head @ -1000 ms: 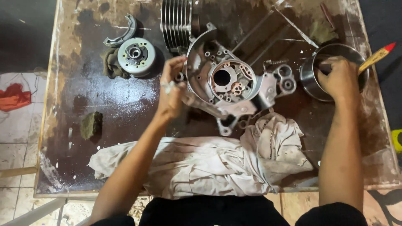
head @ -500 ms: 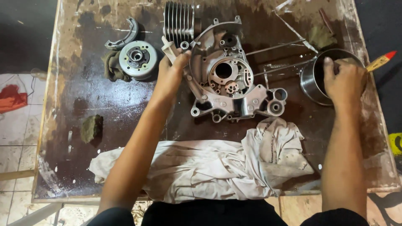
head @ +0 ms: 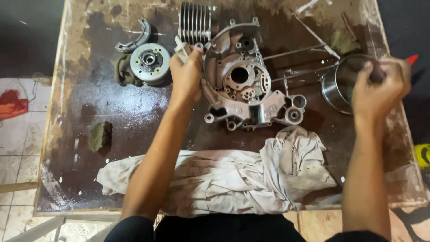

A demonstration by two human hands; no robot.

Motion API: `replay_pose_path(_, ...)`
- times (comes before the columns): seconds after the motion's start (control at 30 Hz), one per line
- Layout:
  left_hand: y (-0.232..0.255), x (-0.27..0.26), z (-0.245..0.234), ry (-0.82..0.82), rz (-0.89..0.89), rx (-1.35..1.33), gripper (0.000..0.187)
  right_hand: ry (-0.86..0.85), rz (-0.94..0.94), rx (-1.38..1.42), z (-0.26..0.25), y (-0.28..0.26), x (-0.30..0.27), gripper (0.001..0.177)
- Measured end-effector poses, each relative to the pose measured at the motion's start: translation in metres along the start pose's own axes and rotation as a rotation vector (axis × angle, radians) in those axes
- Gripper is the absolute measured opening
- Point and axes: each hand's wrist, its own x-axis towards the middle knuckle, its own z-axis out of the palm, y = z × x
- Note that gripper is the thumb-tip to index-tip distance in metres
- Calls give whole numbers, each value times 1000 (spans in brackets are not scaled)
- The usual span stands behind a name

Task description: The person scrubs a small metal ring with a sanding block and a brush, then cleans a larger engine casing with a cloth. The person uses a brush to apply liquid from a metal container to the parts during the cleaning process.

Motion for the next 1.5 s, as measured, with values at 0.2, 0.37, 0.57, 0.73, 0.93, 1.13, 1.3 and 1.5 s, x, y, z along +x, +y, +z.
replay_pose_path(0.2, 10, -15, 9, 99, 52, -42, 30, -247, 111, 525, -30, -143, 8, 12)
replay_pose_path(0.37, 14, -18, 10, 74, 152, -46, 21, -398, 218, 676, -13, -192, 3, 20)
replay_pose_path(0.57, 54, -2, 21, -124, 490, 149, 18, -197, 87, 725, 21, -211, 14, 18)
replay_pose_path(0.73, 65, -1, 26, -157, 540, 169, 20, -174, 81, 775, 46, -205, 14, 14)
replay_pose_path(0.93, 50, -18, -2, -132, 752, 236, 18, -76, -199, 560, 55, -200, -2, 23)
replay_pose_path(1.13, 51, -23, 21, -171, 893, 297, 15, -8, -243, 552, 112, -166, -3, 23)
replay_pose_path(1.3, 42, -22, 35, -237, 1074, 300, 11, -87, -191, 538, 106, -155, 15, 23)
replay_pose_path(1.5, 25, -47, 22, -142, 1026, 283, 4, -350, -57, 563, 27, -142, 34, 19)
